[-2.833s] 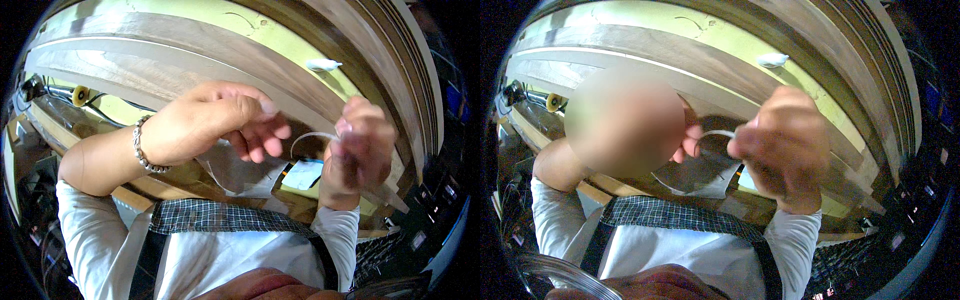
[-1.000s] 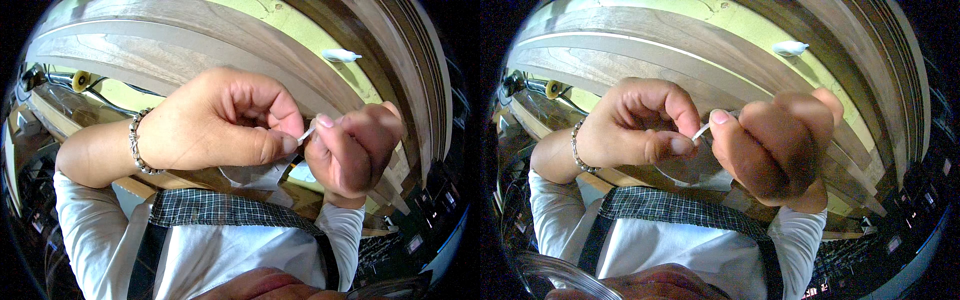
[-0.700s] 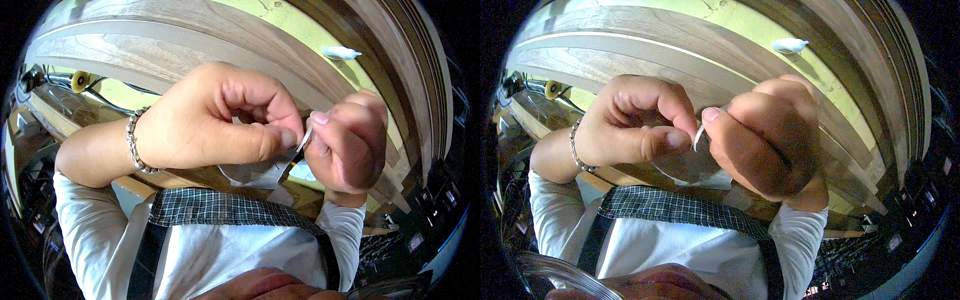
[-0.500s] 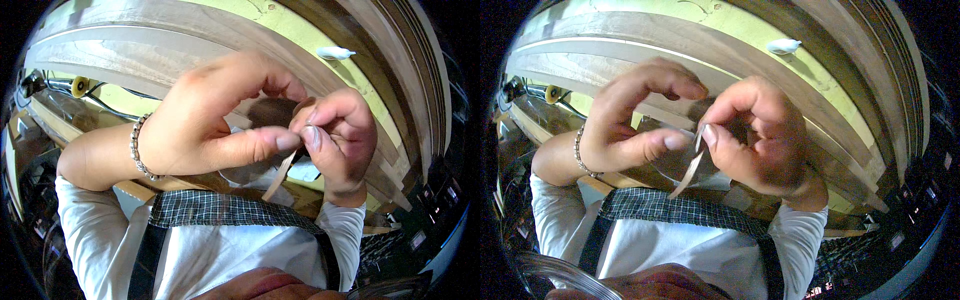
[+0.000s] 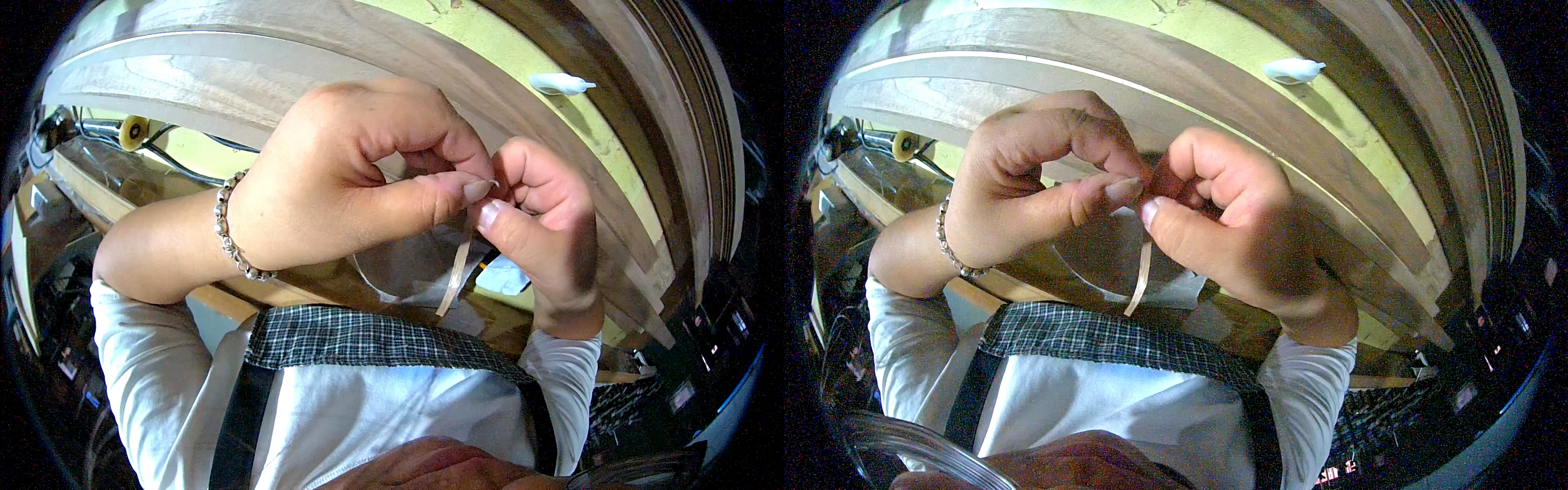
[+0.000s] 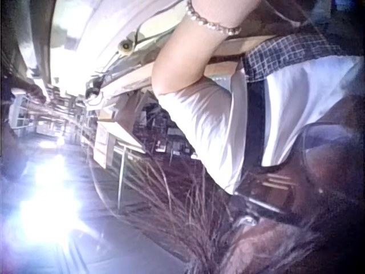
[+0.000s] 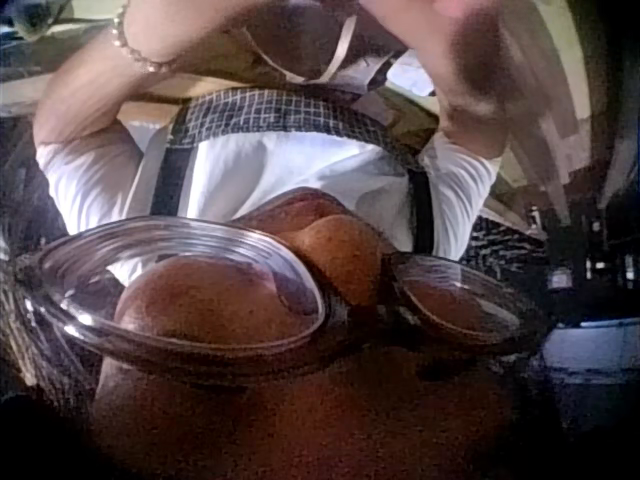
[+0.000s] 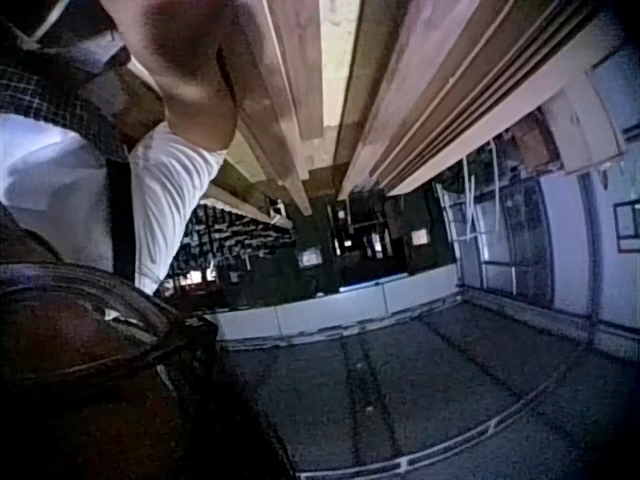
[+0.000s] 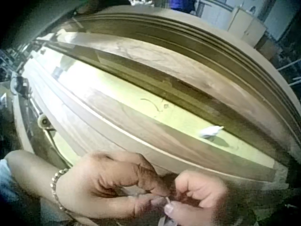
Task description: The person inserts thin wooden strips into a groove on a curved wooden piece, applies glue from a small bottle, and presses the strips into place. They then wipe the surface with a cloth and use a utility knife to trim excess material along the edge.
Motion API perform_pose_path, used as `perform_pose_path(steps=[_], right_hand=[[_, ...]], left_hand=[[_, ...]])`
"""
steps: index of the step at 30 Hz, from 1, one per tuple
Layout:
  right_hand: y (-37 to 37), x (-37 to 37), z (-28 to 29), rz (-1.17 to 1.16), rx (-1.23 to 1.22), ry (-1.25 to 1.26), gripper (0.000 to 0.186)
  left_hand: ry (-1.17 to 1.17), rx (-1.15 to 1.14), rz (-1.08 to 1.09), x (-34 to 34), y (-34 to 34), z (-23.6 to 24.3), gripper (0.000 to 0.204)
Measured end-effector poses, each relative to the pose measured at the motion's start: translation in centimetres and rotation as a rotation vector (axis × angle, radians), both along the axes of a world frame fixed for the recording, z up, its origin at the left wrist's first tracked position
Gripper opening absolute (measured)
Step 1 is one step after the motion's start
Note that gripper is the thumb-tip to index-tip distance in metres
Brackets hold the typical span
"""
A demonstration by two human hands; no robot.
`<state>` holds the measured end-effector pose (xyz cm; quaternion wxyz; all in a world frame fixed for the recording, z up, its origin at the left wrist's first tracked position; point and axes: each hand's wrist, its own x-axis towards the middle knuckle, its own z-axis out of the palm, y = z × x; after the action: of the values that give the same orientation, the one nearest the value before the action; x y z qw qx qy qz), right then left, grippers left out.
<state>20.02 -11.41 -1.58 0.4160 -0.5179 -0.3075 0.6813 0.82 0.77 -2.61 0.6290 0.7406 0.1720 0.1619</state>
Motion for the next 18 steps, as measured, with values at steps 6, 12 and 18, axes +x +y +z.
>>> perform_pose_path(steps=[6,12,18], right_hand=[[0.0,0.0,0.3,0.019,0.088,-0.186,0.012],[0.0,-0.1,1.2,-0.037,0.049,-0.295,0.021],[-0.2,0.0,0.2,-0.019,0.275,-0.348,0.015]], left_hand=[[0.12,-0.382,-0.004,0.1,-0.2,0.7,0.011],[0.256,-0.403,-0.027,0.1,-0.2,1.4,0.01],[0.188,-0.31,-0.1,0.2,-0.1,1.0,0.008]])
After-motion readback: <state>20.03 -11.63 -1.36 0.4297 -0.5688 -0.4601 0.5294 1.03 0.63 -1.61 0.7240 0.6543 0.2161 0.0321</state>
